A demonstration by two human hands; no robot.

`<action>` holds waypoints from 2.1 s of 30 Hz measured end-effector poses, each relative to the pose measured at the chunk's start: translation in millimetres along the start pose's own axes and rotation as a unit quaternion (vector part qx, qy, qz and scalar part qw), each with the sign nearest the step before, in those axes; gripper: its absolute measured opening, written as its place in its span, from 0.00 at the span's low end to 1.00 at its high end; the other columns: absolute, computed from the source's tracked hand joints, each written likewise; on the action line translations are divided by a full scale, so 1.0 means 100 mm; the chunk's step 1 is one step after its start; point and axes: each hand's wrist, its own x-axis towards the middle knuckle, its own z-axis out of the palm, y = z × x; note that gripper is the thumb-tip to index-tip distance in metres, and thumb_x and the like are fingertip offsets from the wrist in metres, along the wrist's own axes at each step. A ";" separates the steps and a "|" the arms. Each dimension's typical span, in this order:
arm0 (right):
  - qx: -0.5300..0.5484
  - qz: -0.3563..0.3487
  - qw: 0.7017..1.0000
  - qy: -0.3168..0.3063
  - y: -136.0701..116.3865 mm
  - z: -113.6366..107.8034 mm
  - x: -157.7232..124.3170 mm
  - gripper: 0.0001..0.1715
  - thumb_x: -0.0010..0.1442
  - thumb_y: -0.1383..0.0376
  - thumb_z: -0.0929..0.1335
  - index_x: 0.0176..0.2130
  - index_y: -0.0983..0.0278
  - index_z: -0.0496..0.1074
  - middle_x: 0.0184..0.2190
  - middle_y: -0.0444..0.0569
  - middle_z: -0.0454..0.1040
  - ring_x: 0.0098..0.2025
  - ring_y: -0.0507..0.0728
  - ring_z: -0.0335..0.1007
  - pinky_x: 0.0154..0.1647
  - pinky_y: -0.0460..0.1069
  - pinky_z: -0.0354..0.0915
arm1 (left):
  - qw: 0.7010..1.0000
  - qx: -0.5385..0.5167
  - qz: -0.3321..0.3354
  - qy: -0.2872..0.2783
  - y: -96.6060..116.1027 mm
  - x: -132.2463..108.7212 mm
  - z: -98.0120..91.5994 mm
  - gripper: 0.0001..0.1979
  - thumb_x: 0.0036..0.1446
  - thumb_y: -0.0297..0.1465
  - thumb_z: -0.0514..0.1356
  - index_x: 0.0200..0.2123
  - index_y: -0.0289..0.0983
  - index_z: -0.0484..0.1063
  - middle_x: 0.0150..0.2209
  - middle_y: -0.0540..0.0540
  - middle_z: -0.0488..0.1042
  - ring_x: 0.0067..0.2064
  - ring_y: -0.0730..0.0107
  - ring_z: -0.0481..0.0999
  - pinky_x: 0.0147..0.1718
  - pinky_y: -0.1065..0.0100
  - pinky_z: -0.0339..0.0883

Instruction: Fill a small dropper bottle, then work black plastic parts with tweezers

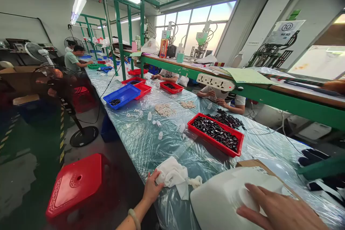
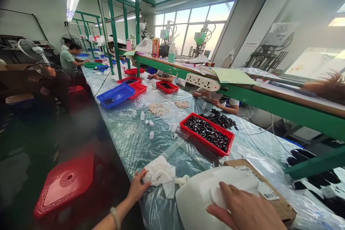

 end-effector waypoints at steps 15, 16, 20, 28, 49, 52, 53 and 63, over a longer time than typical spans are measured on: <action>0.141 0.020 0.976 -0.164 -0.01 -0.27 0.15 0.16 0.62 0.58 0.61 0.46 0.61 0.70 0.38 0.53 0.76 0.34 0.60 0.76 0.25 0.49 0.69 | 1.000 -0.002 0.000 0.003 -0.08 0.03 -0.02 0.18 0.39 0.32 0.62 0.39 0.40 0.75 0.48 0.42 0.75 0.57 0.53 0.65 0.63 0.51 0.37; 0.109 0.045 0.970 -0.212 -0.02 -0.28 0.17 0.13 0.61 0.58 0.63 0.38 0.62 0.72 0.31 0.51 0.76 0.29 0.60 0.76 0.22 0.49 0.68 | 1.000 -0.003 0.001 0.003 -0.09 0.03 -0.02 0.18 0.39 0.32 0.62 0.39 0.40 0.75 0.47 0.42 0.75 0.57 0.52 0.65 0.62 0.50 0.37; 0.041 0.067 0.963 -0.258 -0.04 -0.30 0.20 0.20 0.53 0.51 0.70 0.36 0.65 0.72 0.31 0.54 0.77 0.29 0.64 0.76 0.22 0.52 0.68 | 1.000 -0.004 0.004 0.003 -0.13 0.05 -0.01 0.18 0.39 0.34 0.63 0.38 0.41 0.75 0.48 0.42 0.75 0.57 0.52 0.65 0.62 0.50 0.37; 0.047 0.102 0.954 -0.277 -0.08 -0.35 0.28 0.17 0.57 0.55 0.68 0.30 0.67 0.71 0.25 0.52 0.74 0.25 0.63 0.74 0.20 0.51 0.65 | 1.000 0.000 0.012 -0.004 -0.21 0.06 -0.01 0.19 0.40 0.36 0.63 0.39 0.40 0.75 0.48 0.41 0.74 0.58 0.52 0.65 0.62 0.51 0.37; 0.113 0.105 0.976 -0.156 -0.20 -0.07 0.06 0.20 0.65 0.53 0.60 0.29 0.63 0.64 0.22 0.46 0.68 0.21 0.56 0.68 0.20 0.47 0.55 | 1.000 0.016 0.022 -0.010 -0.29 0.07 -0.01 0.20 0.42 0.38 0.63 0.42 0.39 0.74 0.51 0.40 0.72 0.55 0.54 0.68 0.63 0.53 0.39; 0.066 0.169 0.975 -0.128 -0.29 0.05 0.01 0.32 0.66 0.48 0.50 0.25 0.64 0.63 0.17 0.48 0.66 0.15 0.58 0.65 0.16 0.48 0.46 | 1.000 0.017 0.023 -0.005 -0.29 0.06 -0.01 0.20 0.43 0.37 0.63 0.42 0.39 0.74 0.52 0.39 0.70 0.54 0.53 0.69 0.62 0.51 0.40; 0.061 0.175 0.975 -0.124 -0.30 0.05 0.00 0.33 0.66 0.48 0.49 0.25 0.64 0.64 0.16 0.49 0.66 0.15 0.58 0.65 0.16 0.48 0.46 | 1.000 0.018 0.025 -0.005 -0.29 0.06 -0.01 0.20 0.43 0.37 0.63 0.42 0.39 0.73 0.52 0.39 0.70 0.54 0.53 0.69 0.62 0.51 0.40; 0.231 0.067 0.953 -0.184 -0.02 -0.24 0.00 0.17 0.67 0.57 0.56 0.47 0.64 0.64 0.33 0.52 0.73 0.32 0.57 0.73 0.29 0.48 0.66 | 0.999 0.020 0.038 0.001 -0.24 0.04 0.00 0.18 0.43 0.36 0.62 0.41 0.39 0.74 0.48 0.41 0.74 0.56 0.53 0.67 0.62 0.50 0.38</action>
